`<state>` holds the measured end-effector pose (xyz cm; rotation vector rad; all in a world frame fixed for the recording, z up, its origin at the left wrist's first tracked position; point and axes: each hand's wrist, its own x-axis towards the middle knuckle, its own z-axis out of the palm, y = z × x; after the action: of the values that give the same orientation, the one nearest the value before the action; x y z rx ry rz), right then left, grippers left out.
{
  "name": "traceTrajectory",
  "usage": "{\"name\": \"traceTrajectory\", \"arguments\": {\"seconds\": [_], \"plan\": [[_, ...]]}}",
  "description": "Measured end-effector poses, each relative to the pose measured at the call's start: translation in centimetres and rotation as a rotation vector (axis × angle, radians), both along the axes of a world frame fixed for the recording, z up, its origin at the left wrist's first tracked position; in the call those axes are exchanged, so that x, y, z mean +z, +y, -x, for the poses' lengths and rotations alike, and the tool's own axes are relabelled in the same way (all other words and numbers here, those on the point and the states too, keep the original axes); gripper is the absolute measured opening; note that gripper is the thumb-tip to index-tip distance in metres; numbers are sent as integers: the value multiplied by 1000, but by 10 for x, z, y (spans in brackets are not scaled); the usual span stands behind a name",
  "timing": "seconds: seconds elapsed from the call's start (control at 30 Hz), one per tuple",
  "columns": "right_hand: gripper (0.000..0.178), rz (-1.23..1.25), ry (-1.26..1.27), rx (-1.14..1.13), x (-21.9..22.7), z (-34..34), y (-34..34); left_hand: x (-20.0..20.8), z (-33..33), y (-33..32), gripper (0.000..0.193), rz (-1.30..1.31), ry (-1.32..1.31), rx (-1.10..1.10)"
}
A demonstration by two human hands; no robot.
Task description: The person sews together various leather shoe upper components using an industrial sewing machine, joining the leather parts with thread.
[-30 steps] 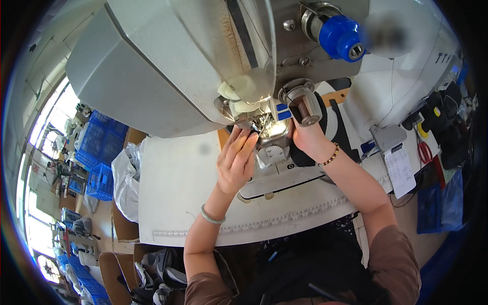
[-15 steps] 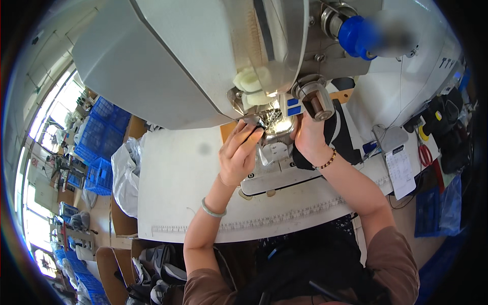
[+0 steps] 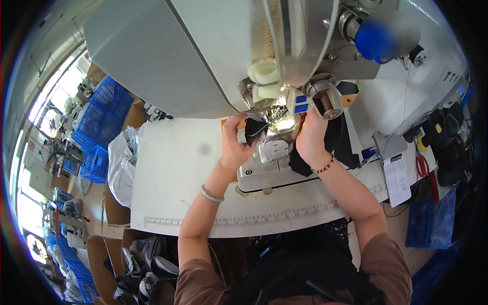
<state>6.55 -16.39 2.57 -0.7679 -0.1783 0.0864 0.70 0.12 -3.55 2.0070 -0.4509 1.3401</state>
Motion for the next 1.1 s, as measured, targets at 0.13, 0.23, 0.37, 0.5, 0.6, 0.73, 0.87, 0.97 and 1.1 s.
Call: {"name": "traceTrajectory", "arguments": {"seconds": [0.13, 0.23, 0.37, 0.5, 0.6, 0.73, 0.87, 0.97, 1.1], "plan": [[14, 207, 77, 137, 17, -9, -3, 8, -3, 5, 61, -128, 205, 259], [11, 103, 19, 311, 43, -13, 1, 12, -10, 3, 61, -190, 140, 272], [20, -6, -83, 651, 4, -86, 8, 37, 13, -14, 51, -429, -140, 472], [22, 210, -330, 660, -9, -87, 19, 60, 48, -31, 42, -805, -304, 696], [23, 384, -515, 629, -11, -91, 22, 111, 80, -49, 42, -947, 85, 577], [24, 673, -529, 405, -10, -86, 6, 152, 87, -55, 49, -770, 402, 374], [28, 575, -275, 61, -7, -13, -48, 122, 93, -38, 58, -645, 374, 380], [25, 685, -256, 568, 9, 58, -60, 106, 95, -32, 54, -618, 345, 372], [23, 490, -320, 546, -5, 68, -35, 121, 83, -46, 47, -669, 319, 226]]}}
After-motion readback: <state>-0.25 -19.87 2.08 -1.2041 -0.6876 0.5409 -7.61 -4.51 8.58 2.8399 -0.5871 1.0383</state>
